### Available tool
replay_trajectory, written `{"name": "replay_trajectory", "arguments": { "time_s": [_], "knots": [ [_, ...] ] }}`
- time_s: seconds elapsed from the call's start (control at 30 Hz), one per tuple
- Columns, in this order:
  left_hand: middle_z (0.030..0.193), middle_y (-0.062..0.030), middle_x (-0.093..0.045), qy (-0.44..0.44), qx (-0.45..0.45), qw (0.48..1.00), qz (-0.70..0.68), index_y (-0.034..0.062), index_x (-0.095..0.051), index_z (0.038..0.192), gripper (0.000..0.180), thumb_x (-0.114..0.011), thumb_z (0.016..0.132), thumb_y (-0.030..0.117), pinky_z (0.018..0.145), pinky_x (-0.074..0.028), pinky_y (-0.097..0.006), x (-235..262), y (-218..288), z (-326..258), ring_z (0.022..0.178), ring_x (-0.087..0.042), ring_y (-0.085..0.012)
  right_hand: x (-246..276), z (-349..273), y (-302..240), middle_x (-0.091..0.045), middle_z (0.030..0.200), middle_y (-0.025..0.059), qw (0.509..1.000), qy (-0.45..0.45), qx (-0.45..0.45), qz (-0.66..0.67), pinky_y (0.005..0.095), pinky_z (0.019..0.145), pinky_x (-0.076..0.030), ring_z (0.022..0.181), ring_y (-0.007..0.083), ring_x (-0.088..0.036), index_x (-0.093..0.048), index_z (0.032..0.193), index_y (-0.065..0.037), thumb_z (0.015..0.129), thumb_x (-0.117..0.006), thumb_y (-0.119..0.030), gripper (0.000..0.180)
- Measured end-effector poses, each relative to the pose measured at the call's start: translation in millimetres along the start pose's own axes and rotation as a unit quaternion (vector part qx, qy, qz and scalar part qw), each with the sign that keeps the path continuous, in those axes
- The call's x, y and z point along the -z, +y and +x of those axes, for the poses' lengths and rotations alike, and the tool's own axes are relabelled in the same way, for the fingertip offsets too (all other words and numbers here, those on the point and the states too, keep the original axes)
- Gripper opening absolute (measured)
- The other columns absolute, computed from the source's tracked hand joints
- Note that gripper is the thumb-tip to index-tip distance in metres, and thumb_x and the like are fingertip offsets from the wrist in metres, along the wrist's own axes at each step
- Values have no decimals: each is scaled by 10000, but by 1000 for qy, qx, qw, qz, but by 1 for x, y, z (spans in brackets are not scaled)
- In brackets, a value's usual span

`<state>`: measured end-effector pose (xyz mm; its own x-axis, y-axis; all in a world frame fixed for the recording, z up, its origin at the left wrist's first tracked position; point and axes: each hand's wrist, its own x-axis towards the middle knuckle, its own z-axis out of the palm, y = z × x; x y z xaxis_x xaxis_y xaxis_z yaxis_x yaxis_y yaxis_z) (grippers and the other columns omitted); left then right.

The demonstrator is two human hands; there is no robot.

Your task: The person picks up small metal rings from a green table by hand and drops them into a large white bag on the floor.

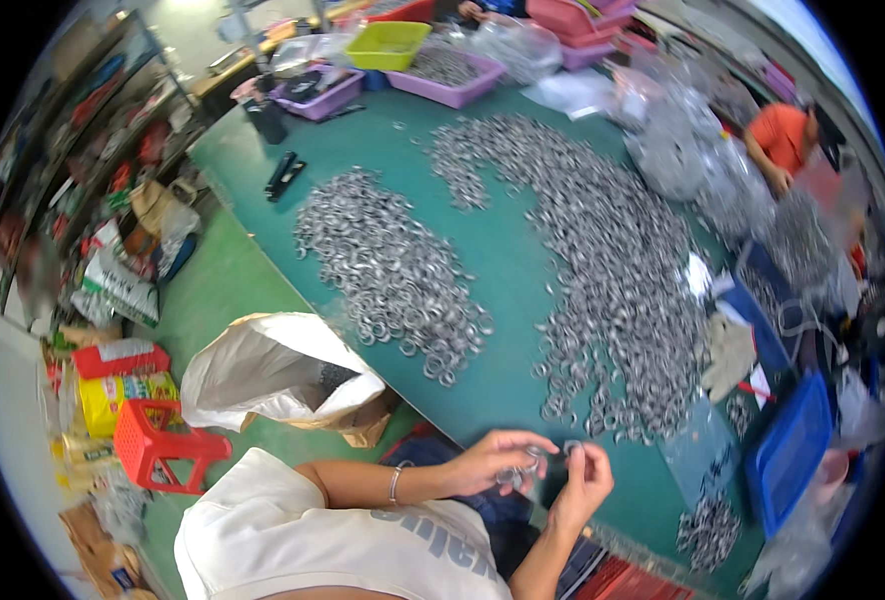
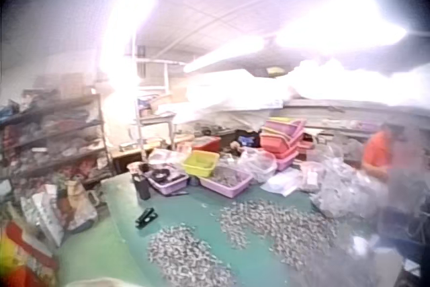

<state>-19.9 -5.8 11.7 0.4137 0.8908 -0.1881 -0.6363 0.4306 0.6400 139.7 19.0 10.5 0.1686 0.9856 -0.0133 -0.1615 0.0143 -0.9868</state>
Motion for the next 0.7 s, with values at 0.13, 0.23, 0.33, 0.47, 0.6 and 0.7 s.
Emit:
{"name": "replay_trajectory", "arguments": {
  "time_s": [0.13,0.23,0.33,0.47,0.6,0.7],
  "knots": [
    [953,-74,-613,-17,-21,998,-53,-2,-564,1213,334,-545,947,198,437,-419,-201,3,-6,-3,668,-609,-128,-3,-6,2,-574,805,50,982,-46,-69,168,238,642,-419,705,107,-507,-564,893,2,928,-581,-49,64],
    [936,-60,-619,42,35,997,-47,14,-591,1163,330,-553,963,274,417,-402,-203,3,-9,1,644,-590,-115,-4,-8,4,-584,789,66,976,-68,-87,186,250,626,-427,679,118,-517,-550,864,-8,945,-567,-68,103],
    [925,-23,-622,47,39,998,-35,58,-619,1114,289,-586,954,296,437,-397,-206,0,-10,3,666,-586,-100,-10,-13,1,-594,774,59,980,-51,-94,168,246,603,-441,653,113,-534,-557,866,-13,954,-561,-86,115],
    [961,-3,-631,75,49,995,-42,74,-623,1127,269,-630,930,258,481,-391,-206,-7,-4,0,737,-607,-91,-9,-14,2,-598,785,57,969,-57,-128,201,233,558,-438,649,107,-540,-554,855,-24,958,-564,-100,128],
    [927,5,-622,71,53,995,-53,63,-614,1135,282,-642,920,243,494,-397,-208,-6,-5,1,783,-598,-77,-11,-15,-1,-598,791,57,960,-80,-125,238,230,536,-433,631,108,-537,-548,841,-32,955,-574,-109,139],
    [889,5,-611,70,27,997,-21,45,-602,1148,305,-655,911,229,497,-406,-215,-10,-5,-1,796,-581,-73,-12,-17,-2,-594,788,60,966,-89,-106,220,231,535,-434,620,111,-535,-545,829,-33,953,-578,-113,152]
  ]
}}
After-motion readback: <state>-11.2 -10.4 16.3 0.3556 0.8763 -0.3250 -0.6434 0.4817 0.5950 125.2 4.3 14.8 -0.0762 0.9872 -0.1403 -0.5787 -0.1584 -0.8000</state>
